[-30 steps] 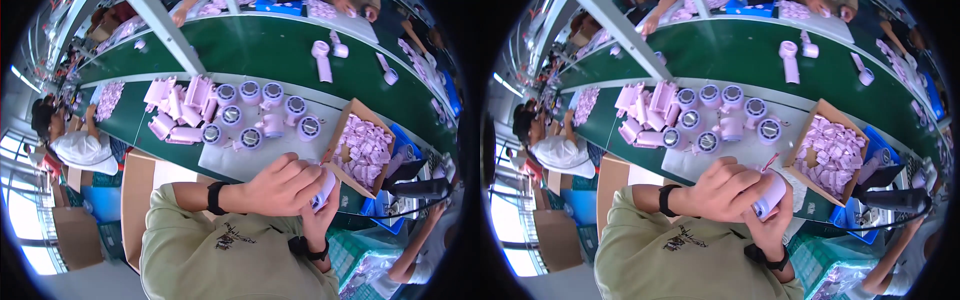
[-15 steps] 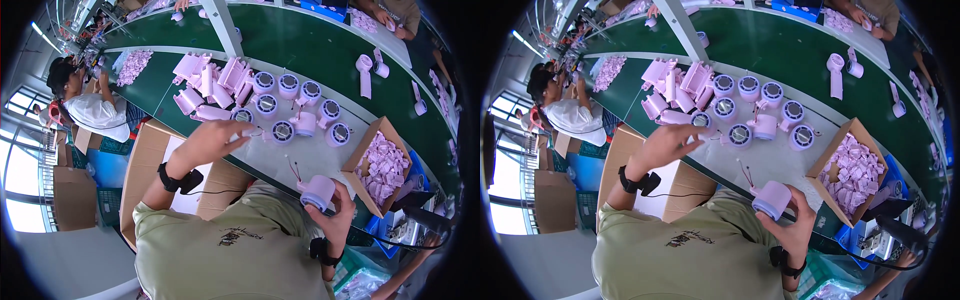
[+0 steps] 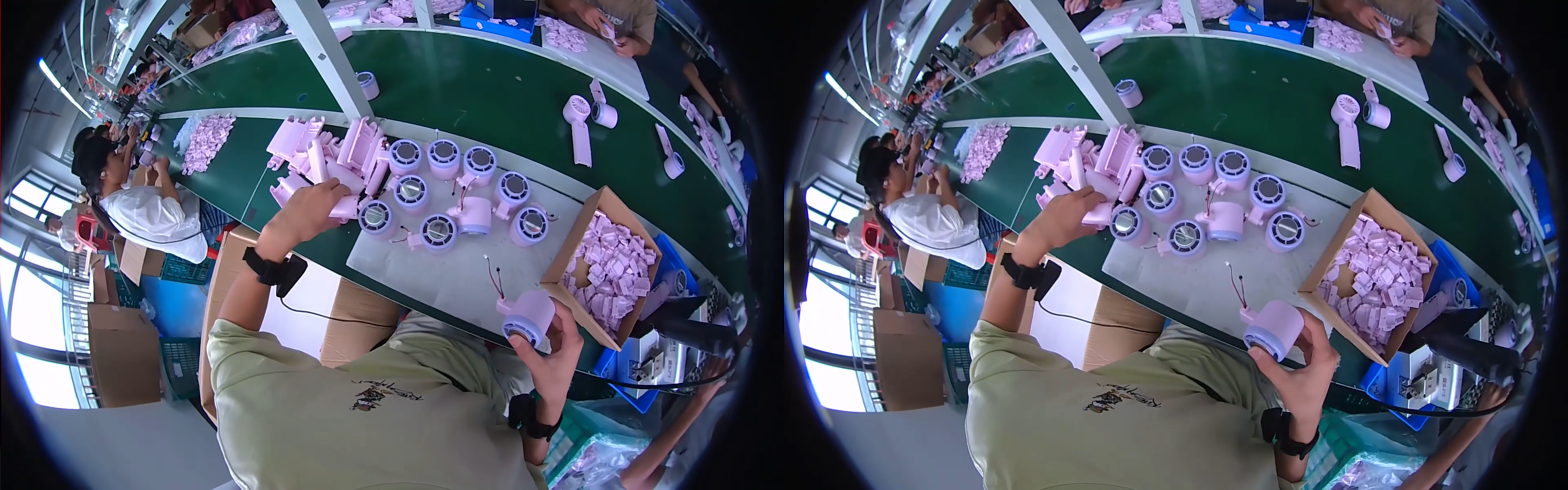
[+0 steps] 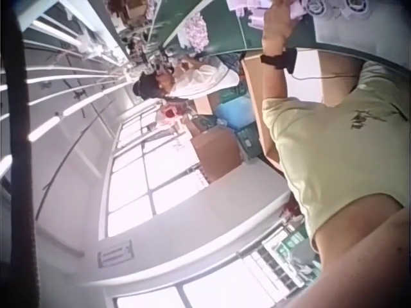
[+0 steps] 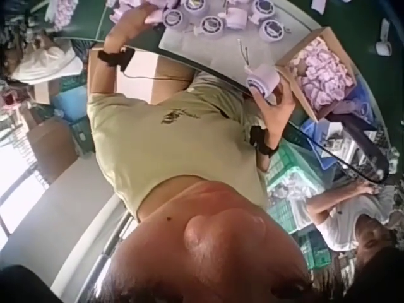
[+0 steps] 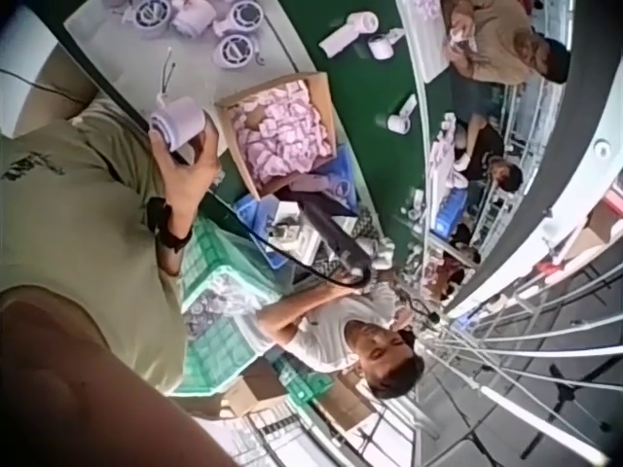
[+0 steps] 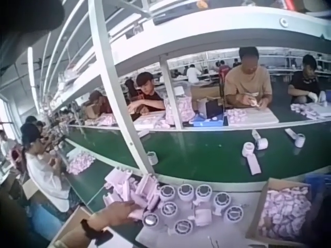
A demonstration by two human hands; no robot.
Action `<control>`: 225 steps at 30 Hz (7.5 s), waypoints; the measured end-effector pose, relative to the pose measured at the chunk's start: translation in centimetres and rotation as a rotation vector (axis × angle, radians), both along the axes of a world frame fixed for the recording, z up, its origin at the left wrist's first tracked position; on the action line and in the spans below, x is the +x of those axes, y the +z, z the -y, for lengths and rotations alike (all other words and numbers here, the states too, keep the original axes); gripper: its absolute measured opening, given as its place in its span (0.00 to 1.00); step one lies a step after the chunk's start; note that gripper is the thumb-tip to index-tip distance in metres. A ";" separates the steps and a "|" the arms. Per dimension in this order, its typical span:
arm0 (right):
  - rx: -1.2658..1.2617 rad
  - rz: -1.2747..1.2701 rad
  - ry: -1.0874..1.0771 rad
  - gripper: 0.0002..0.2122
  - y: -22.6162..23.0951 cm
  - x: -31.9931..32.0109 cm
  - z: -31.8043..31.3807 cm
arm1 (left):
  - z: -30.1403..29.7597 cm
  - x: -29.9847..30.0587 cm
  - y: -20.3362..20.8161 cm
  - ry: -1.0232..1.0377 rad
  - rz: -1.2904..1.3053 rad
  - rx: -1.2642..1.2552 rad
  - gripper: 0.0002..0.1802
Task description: The person assembles handheld fans by fitting pink handle pieces onto motor housings and securing them with a power screwdriver. After each assembly, the person places the completed fan into a cardboard box and repeats the process.
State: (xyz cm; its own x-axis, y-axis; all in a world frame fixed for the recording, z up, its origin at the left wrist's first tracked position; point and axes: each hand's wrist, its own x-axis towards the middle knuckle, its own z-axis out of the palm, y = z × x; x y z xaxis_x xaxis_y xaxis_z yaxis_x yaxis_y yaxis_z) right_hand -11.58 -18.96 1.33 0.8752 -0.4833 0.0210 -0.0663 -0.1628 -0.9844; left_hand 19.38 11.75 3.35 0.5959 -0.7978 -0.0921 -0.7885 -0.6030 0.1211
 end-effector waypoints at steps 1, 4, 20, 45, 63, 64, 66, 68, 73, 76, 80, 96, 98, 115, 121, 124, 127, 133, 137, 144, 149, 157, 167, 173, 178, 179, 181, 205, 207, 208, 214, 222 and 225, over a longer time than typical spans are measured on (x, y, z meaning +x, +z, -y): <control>0.002 -0.002 -0.008 0.29 -0.1 0.0 0.1 | 0.2 -0.1 0.4 0.042 0.022 -0.001 0.24; 0.026 0.008 -0.030 0.30 -0.3 0.0 0.4 | 0.3 -0.4 1.1 0.130 0.066 -0.003 0.21; 0.152 0.161 -0.176 0.34 -1.4 -1.3 0.6 | 7.5 -14.9 -1.8 -0.511 0.093 -0.522 0.20; -0.045 -0.151 -0.010 0.24 2.7 -1.9 2.7 | 19.0 -17.1 -3.9 -0.385 -1.956 -0.169 0.15; -0.860 -0.542 0.090 0.12 0.5 4.1 10.4 | 16.2 -17.0 -2.3 -0.274 -2.301 -0.961 0.42; -0.819 -0.504 0.087 0.11 0.6 4.2 10.3 | 16.1 -17.0 -2.2 -0.205 -2.396 -0.936 0.43; -0.741 -0.432 0.078 0.10 1.1 4.3 10.2 | 16.3 -17.2 -2.8 -0.181 -2.385 -0.945 0.42; -0.708 -0.348 -0.024 0.09 2.2 4.0 8.9 | 16.5 -17.3 -3.5 -0.156 -2.376 -0.949 0.38; -0.746 0.073 -0.301 0.10 5.6 0.8 2.7 | 16.8 -16.6 -2.0 -0.315 -2.089 -0.817 0.31; -0.929 0.204 -0.211 0.12 5.8 -0.5 -0.2 | 17.2 -17.1 -1.3 -0.299 -1.751 -0.652 0.26; -1.022 0.202 -0.074 0.12 4.0 -0.7 -0.4 | 18.0 -18.4 -2.4 -0.361 -1.439 -0.814 0.28; -0.983 0.230 -0.009 0.16 3.2 -1.4 -0.1 | 18.1 -19.6 -3.3 -0.154 -1.825 -0.924 0.20; -0.989 0.243 -0.076 0.16 3.2 -1.3 -0.5 | 18.0 -19.4 -2.8 -0.104 -1.786 -0.808 0.24; 0.430 0.088 0.109 0.13 1.1 0.2 -1.6 | 19.6 -19.1 0.8 -0.181 -1.526 -0.876 0.24; -0.391 0.113 -0.153 0.14 2.7 0.0 0.7 | 21.0 -17.8 -1.6 -0.269 -1.691 -1.162 0.13; -0.874 0.182 -1.019 0.29 1.9 -2.5 3.7 | 20.1 -16.9 -1.1 -0.002 -1.795 -1.346 0.10; -1.045 0.247 -1.353 0.30 3.5 -2.8 8.2 | 20.1 -17.4 -1.4 0.061 -1.933 -1.177 0.10; -0.365 0.332 -1.073 0.19 4.9 -4.4 10.8 | 20.5 -17.9 -2.3 0.038 -2.178 -0.788 0.10; -0.374 0.790 -1.190 0.17 3.8 -7.8 10.5 | 20.0 -18.1 -3.5 0.072 -2.156 -0.645 0.11; -0.621 0.770 -1.270 0.15 4.3 -8.6 11.8 | 20.8 -19.1 -4.7 0.324 -2.392 -0.644 0.13; -0.587 0.594 -1.337 0.13 3.8 -7.6 12.1 | 21.0 -19.1 -4.1 0.269 -2.358 -0.645 0.13; -0.118 0.911 -1.078 0.06 5.0 -7.5 5.4 | 23.0 -20.7 -1.6 0.190 -2.052 -0.642 0.14; 0.041 1.135 -0.466 0.19 7.8 -2.9 -0.5 | 24.8 -22.8 -0.8 0.334 -2.178 -0.595 0.16; -0.004 1.097 -0.512 0.07 7.9 -1.5 -0.9 | 24.3 -22.7 -1.1 0.344 -2.239 -0.635 0.16; 0.052 1.087 -0.453 0.03 6.7 -1.8 -0.8 | 24.0 -22.9 -0.4 0.328 -2.207 -0.628 0.15; 0.071 1.088 -0.474 0.03 6.5 -1.8 -0.9 | 23.9 -23.0 -0.3 0.331 -2.200 -0.632 0.15; 0.111 1.086 -0.517 0.15 6.3 -1.9 -1.2 | 23.7 -23.1 -0.3 0.344 -2.172 -0.645 0.15; 0.029 1.406 -0.803 0.15 8.3 -6.6 2.6 | 35.0 -7.5 4.3 0.067 -1.454 -0.494 0.19; -0.039 1.327 -0.862 0.15 7.6 -7.3 3.0 | 40.1 -2.1 2.1 0.169 -1.327 -0.483 0.20; -0.065 1.208 -0.932 0.15 7.1 -7.2 3.4 | 42.6 0.2 0.6 0.236 -1.266 -0.503 0.21; -0.134 0.837 -1.029 0.14 5.0 -7.4 3.8 | 53.3 7.8 -9.1 0.276 -0.619 -0.477 0.32; -0.181 0.614 -1.052 0.14 3.3 -8.7 5.0 | 56.0 -10.6 -0.3 -0.437 0.150 -0.694 0.32; -0.173 0.600 -1.054 0.14 3.5 -8.8 5.0 | 57.2 -16.6 0.7 -0.782 -0.186 -0.240 0.27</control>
State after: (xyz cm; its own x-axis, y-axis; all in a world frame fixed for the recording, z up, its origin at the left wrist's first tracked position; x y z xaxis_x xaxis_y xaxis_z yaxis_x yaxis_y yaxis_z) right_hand -20.34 -23.98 4.85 -0.1135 -0.9000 0.4208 0.2122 -0.4357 -0.8747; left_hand 2.83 -45.41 4.10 -0.1451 -0.9852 0.0909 -0.9231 0.1679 0.3460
